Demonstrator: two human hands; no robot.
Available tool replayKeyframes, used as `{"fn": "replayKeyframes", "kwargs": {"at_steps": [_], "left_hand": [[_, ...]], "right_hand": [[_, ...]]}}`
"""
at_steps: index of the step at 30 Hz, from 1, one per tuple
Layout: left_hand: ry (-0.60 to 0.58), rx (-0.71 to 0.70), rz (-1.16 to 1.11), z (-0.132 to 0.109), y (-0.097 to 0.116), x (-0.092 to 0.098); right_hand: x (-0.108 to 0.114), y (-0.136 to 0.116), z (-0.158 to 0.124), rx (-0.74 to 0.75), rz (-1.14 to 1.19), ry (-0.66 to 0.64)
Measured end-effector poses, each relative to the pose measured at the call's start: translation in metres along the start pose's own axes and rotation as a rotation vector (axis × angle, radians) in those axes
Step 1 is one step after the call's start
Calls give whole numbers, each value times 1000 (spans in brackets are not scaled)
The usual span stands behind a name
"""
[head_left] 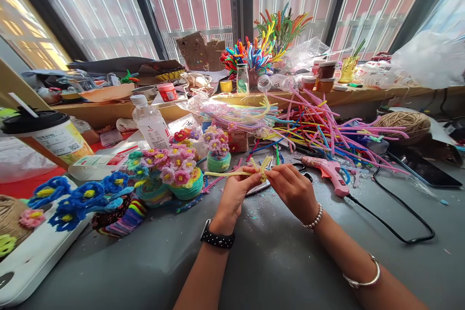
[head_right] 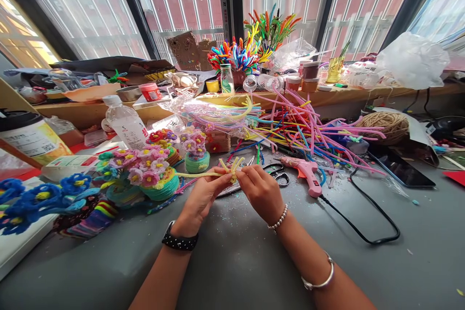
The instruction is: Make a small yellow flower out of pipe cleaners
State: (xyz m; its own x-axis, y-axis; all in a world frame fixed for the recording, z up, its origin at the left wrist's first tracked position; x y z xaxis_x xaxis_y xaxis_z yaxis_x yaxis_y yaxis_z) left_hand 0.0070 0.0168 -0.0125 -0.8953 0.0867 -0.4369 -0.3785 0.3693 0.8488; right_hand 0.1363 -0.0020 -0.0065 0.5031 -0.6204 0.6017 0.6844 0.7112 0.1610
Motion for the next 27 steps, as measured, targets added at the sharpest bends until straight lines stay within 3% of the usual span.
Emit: {"fn": "replayKeyframes", "kwargs": {"at_steps": [5, 15, 23, 25, 27], "left_hand": [[57, -120, 154, 1, -1, 0], [140, -584, 675, -8, 4, -8], [69, -513, 653, -8, 2, -9], [47, -481, 606, -7, 2, -8], [38, -441, 542, -5, 3, -6]], "right_hand": [[-2, 2, -2, -122, 112, -6], [-7, 5, 0, -721, 627, -47], [-7, 12, -5, -1253, 1415, -143], [-9, 10, -7, -1336, 1615, -157], [-10, 8, -7, -1325, 1652, -157]]}}
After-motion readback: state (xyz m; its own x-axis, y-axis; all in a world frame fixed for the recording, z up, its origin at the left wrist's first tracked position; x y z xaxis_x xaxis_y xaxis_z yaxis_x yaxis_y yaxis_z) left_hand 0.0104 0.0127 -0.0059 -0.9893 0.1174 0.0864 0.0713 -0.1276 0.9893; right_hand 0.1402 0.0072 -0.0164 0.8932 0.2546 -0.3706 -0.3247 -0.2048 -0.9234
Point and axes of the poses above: each hand's wrist, its own z-axis towards the middle knuckle, its own x-axis out of the back of the hand, y = z × x, the point moved 2 cm from there along z, towards the middle knuckle, and after that the axes turned 12 degrees about x, right-handed, at the moved point
